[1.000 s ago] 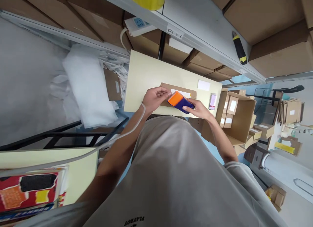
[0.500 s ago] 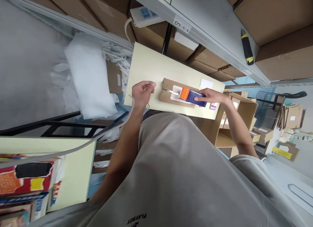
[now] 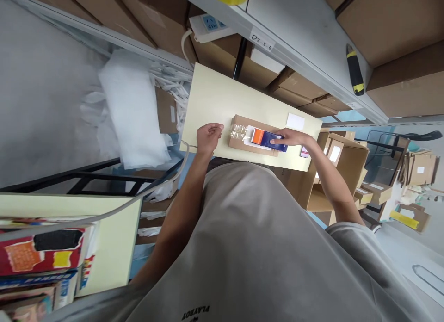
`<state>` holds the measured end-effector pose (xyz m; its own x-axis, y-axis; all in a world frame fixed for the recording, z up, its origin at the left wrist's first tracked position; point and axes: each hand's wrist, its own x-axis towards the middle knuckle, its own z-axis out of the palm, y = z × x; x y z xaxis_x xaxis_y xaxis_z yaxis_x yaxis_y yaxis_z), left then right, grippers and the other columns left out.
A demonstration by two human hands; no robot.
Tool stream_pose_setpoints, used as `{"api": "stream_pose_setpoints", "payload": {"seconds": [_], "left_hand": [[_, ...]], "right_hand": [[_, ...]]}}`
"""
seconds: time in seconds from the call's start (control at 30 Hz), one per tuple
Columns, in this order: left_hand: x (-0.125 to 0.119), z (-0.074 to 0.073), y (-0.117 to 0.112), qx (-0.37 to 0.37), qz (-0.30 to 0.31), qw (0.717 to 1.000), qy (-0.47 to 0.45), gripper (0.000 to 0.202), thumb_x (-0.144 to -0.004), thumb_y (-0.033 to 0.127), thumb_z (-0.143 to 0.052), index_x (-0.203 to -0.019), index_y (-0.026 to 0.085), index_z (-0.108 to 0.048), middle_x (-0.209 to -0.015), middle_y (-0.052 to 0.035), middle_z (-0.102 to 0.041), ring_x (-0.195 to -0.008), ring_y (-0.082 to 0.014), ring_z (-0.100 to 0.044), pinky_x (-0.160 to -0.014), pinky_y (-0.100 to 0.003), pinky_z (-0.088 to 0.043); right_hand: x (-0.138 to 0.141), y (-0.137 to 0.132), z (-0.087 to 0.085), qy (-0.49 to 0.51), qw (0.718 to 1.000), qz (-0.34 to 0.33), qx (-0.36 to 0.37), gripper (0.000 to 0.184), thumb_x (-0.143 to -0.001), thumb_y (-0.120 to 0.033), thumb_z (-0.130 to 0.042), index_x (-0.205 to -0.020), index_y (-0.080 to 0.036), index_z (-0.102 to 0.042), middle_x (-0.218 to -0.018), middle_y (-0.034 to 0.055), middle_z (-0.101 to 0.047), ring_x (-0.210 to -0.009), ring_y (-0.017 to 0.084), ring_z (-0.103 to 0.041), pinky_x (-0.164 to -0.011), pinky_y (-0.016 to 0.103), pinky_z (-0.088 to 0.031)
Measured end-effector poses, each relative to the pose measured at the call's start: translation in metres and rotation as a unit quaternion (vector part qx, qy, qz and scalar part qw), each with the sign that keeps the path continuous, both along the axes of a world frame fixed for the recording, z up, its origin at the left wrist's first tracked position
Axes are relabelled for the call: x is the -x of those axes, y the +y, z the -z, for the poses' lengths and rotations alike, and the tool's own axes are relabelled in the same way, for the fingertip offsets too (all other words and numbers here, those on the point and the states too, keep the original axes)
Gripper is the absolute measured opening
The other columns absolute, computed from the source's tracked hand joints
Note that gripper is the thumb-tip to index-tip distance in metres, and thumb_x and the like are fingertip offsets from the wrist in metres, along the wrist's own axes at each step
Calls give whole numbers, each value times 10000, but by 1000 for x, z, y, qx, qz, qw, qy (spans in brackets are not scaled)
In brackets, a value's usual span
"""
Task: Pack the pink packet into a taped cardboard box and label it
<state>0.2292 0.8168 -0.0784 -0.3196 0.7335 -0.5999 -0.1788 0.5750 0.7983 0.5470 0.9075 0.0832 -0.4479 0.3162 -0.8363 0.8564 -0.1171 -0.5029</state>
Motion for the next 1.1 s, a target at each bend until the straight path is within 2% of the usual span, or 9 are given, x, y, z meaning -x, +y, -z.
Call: {"api": "stream_pose_setpoints", "payload": {"seconds": [0.2,0.37,0.47,0.57,0.67,0.83,0.93,1.0,1.1], "left_hand": [[-21,23,2,25,15,999,-29,145,-783,285,-824,-753,161,-757,-726,-45,-727,-709,-167,-667,-725,-291,-554],[-25,31,-1,23,45,999,-6,234,-801,373,-867,-894,182,-769,-875,-74,-786,-863,-228,-748,-864,-359,-619],[-20,28,-5,-25,37,996,75,268,-826,329,-867,-1041,195,-779,-1047,-90,-799,-905,-208,-742,-887,-337,-608],[-22,19,-11,-64,48,991,108,296,-851,393,-887,-1045,194,-784,-964,-66,-777,-863,-199,-724,-841,-319,-587],[-28,10,-14,-50,71,990,111,315,-782,389,-933,-977,191,-784,-898,-40,-773,-772,-179,-682,-766,-303,-558],[-38,-1,-13,0,26,993,119,250,-753,311,-906,-934,187,-785,-895,-32,-778,-702,-147,-604,-691,-282,-516],[-41,-5,-11,12,16,989,145,215,-758,285,-882,-921,188,-780,-900,-29,-776,-719,-146,-598,-702,-278,-521],[-43,-7,-11,18,13,986,167,205,-766,277,-866,-925,189,-771,-907,-26,-772,-744,-149,-610,-723,-277,-536],[-50,-8,-10,20,9,982,188,196,-780,270,-850,-930,187,-755,-928,-30,-766,-811,-162,-660,-775,-279,-571]], "right_hand": [[-2,-4,11,22,999,22,-13,801,-857,-936,-763,-1060,-162,-799,-978,80,-817,-830,202,-676,-754,313,-510],[-5,-6,16,45,998,28,-16,806,-868,-913,-761,-1135,-155,-811,-969,76,-816,-817,197,-659,-750,312,-496],[-9,-8,21,54,998,31,-17,773,-859,-900,-776,-1083,-161,-816,-947,67,-809,-812,205,-657,-749,322,-490],[-11,-8,26,62,997,28,-30,719,-869,-878,-794,-1008,-173,-809,-913,47,-787,-796,200,-636,-740,324,-470],[-10,-9,33,53,998,16,-43,678,-899,-855,-801,-941,-179,-777,-845,31,-751,-752,184,-607,-706,317,-429],[-8,-11,30,33,998,2,-51,601,-943,-778,-825,-920,-181,-767,-861,45,-775,-766,188,-649,-706,307,-433],[-35,-14,10,30,999,23,-1,610,-931,-791,-834,-957,-183,-790,-856,63,-814,-775,211,-708,-729,314,-496],[-70,-18,-8,24,998,40,47,652,-898,-837,-839,-964,-189,-804,-844,79,-837,-772,233,-745,-741,331,-539],[-129,-22,-29,-12,998,41,55,701,-845,-900,-841,-894,-201,-817,-829,106,-854,-770,269,-772,-726,358,-556]]}}
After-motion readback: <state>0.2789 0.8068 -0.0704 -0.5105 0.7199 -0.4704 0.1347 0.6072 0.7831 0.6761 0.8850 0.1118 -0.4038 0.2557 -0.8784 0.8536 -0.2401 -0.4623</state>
